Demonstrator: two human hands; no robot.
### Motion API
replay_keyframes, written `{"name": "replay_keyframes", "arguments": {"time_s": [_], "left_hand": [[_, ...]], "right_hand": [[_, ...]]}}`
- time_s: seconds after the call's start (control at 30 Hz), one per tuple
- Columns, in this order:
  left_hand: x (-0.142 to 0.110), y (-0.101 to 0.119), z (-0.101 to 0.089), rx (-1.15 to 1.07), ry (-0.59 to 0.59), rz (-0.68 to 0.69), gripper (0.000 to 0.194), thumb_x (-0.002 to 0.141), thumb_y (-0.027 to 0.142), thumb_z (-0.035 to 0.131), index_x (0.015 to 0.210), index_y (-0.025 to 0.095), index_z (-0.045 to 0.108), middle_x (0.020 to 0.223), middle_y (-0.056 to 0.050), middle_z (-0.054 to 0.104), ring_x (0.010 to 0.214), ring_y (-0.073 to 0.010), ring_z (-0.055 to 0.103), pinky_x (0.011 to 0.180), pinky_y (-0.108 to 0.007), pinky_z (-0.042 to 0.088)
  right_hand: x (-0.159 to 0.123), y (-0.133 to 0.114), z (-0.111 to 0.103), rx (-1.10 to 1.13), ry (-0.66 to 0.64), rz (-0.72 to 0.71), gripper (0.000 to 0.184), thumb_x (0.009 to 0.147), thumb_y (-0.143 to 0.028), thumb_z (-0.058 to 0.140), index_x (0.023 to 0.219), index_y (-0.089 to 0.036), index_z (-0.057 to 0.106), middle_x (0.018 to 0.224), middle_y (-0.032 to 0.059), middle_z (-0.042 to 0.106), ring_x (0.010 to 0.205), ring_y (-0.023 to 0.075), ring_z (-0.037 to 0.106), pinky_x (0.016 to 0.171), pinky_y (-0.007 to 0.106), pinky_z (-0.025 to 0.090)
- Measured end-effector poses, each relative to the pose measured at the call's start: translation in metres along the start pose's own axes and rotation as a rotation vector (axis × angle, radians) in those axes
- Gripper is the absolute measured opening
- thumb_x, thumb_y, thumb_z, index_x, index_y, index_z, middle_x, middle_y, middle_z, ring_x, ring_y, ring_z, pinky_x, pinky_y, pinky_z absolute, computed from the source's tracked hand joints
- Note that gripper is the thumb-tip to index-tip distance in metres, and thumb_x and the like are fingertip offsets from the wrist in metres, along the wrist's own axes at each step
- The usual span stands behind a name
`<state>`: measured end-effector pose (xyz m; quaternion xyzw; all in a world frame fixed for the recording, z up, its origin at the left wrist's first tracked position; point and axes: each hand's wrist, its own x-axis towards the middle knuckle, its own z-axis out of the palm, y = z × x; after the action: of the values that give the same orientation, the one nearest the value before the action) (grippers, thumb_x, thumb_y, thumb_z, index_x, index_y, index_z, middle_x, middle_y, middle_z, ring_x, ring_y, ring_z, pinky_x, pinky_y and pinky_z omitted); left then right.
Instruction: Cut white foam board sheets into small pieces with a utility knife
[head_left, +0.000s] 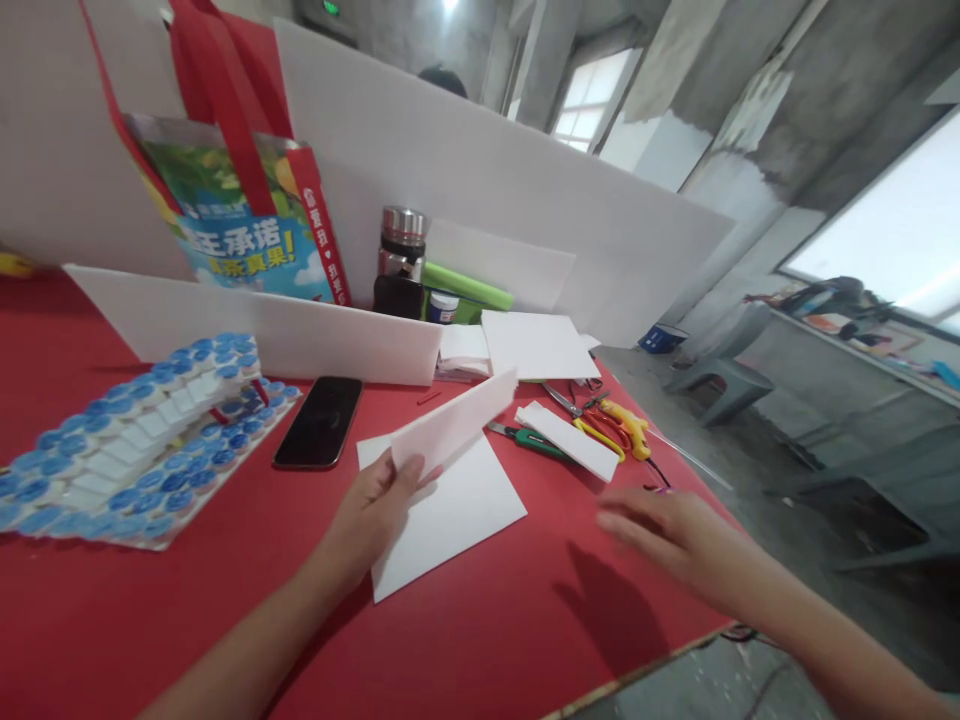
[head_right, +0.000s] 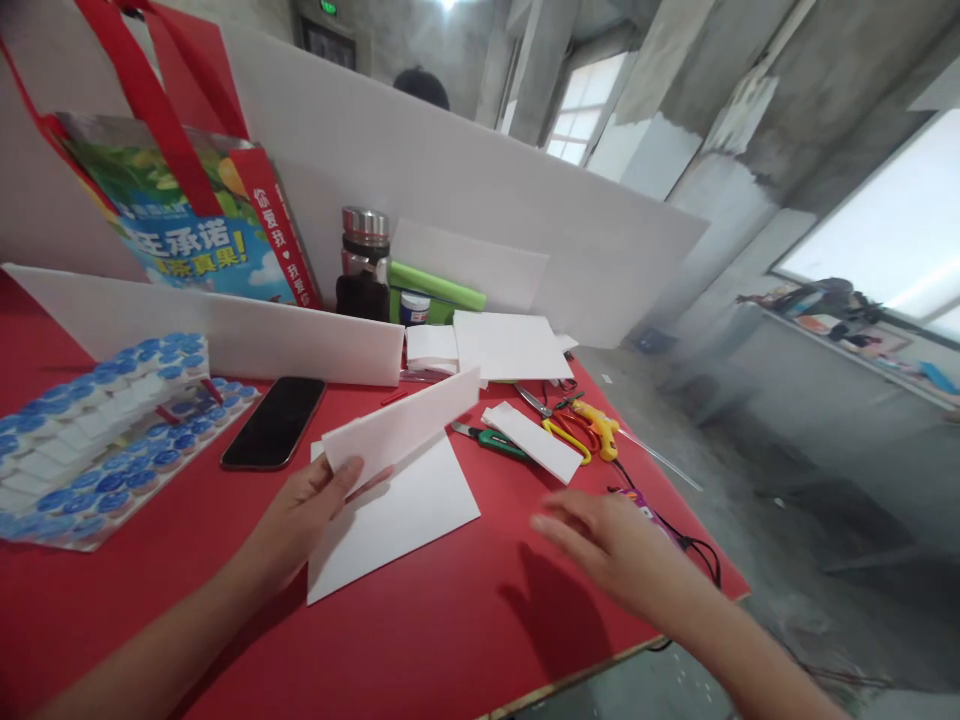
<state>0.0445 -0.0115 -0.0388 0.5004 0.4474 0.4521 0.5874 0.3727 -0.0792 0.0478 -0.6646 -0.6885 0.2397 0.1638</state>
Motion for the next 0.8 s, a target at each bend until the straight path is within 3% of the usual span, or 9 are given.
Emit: {"name": "replay_keyframes", "arguments": {"time_s": [0.07,0.13,0.23,0.3,0.4,0.5,0.63,0.73,0.8], "left_hand": [[-0.002,-0.004,0.001,0.318,-0.066,0.258,0.046,0.104,0.044,0.051,0.146,0.027,0.058,0.15,-0.011,0.062,0.143,-0.0354,0.053,0.116,-0.053,0.046],[-0.008,-0.009,0.006,0.611,-0.198,0.568,0.053,0.106,0.026,0.043,0.159,0.032,0.043,0.168,-0.007,0.039,0.156,-0.0317,0.035,0.125,-0.053,0.035],[-0.017,-0.014,0.018,0.921,-0.334,0.819,0.074,0.102,0.008,0.036,0.168,0.033,0.014,0.176,-0.007,0.016,0.161,-0.0284,0.019,0.126,-0.049,0.034],[-0.02,-0.017,0.024,1.086,-0.36,0.87,0.08,0.101,0.01,0.043,0.169,0.026,0.005,0.176,-0.012,0.016,0.161,-0.0315,0.017,0.127,-0.052,0.032],[-0.015,-0.021,0.019,1.251,-0.261,0.807,0.094,0.098,0.039,0.06,0.169,0.016,0.003,0.173,-0.021,0.018,0.161,-0.0416,0.011,0.126,-0.065,0.024],[-0.005,-0.025,0.001,1.331,-0.111,0.644,0.119,0.082,0.072,0.067,0.168,0.011,0.012,0.172,-0.026,0.017,0.159,-0.0491,0.005,0.123,-0.074,0.013],[0.001,-0.026,-0.017,1.388,-0.071,0.406,0.136,0.066,0.087,0.068,0.166,0.008,0.021,0.171,-0.029,0.018,0.157,-0.0541,0.007,0.119,-0.079,0.008],[0.001,-0.027,-0.019,1.381,-0.133,0.326,0.137,0.065,0.091,0.065,0.166,0.008,0.023,0.171,-0.028,0.018,0.158,-0.0533,0.008,0.119,-0.078,0.012],[0.001,-0.028,-0.017,1.362,-0.151,0.34,0.134,0.067,0.09,0.064,0.166,0.009,0.023,0.171,-0.026,0.018,0.158,-0.0518,0.008,0.12,-0.077,0.012]], "right_hand": [[0.029,-0.03,0.025,0.61,-0.14,0.131,0.058,0.088,-0.073,0.062,0.115,-0.023,0.074,0.113,0.0153,0.078,0.092,0.0292,0.076,0.071,0.039,0.061],[0.049,-0.05,0.048,1.084,-0.251,0.224,0.062,0.085,-0.073,0.066,0.118,-0.02,0.07,0.119,0.0172,0.075,0.101,0.0309,0.075,0.078,0.044,0.062],[0.064,-0.061,0.073,1.288,-0.208,0.196,0.046,0.077,-0.056,0.083,0.099,-0.017,0.071,0.096,0.0104,0.079,0.083,0.024,0.074,0.072,0.035,0.059],[0.069,-0.057,0.079,1.26,-0.073,0.183,0.041,0.069,-0.043,0.089,0.094,-0.017,0.071,0.089,0.0073,0.079,0.075,0.021,0.072,0.07,0.032,0.056],[0.081,-0.034,0.065,1.074,0.037,0.238,0.046,0.068,-0.037,0.086,0.106,-0.017,0.069,0.092,0.0081,0.079,0.072,0.0228,0.071,0.069,0.036,0.056],[0.099,0.001,0.032,0.608,0.159,0.178,0.045,0.076,-0.035,0.078,0.117,-0.019,0.067,0.095,0.0076,0.077,0.071,0.0235,0.069,0.066,0.038,0.053],[0.113,0.033,-0.001,-0.01,0.376,-0.026,0.014,0.079,-0.029,0.073,0.091,-0.023,0.07,0.086,0.0073,0.071,0.086,0.0299,0.067,0.078,0.044,0.052],[0.108,0.025,0.008,-0.066,0.465,-0.076,0.017,0.089,-0.032,0.064,0.101,-0.022,0.07,0.104,0.0119,0.069,0.105,0.0328,0.064,0.093,0.048,0.048],[0.102,0.008,0.029,-0.042,0.408,-0.109,0.022,0.094,-0.033,0.059,0.109,-0.021,0.069,0.11,0.0119,0.071,0.101,0.0294,0.066,0.093,0.046,0.049]]}}
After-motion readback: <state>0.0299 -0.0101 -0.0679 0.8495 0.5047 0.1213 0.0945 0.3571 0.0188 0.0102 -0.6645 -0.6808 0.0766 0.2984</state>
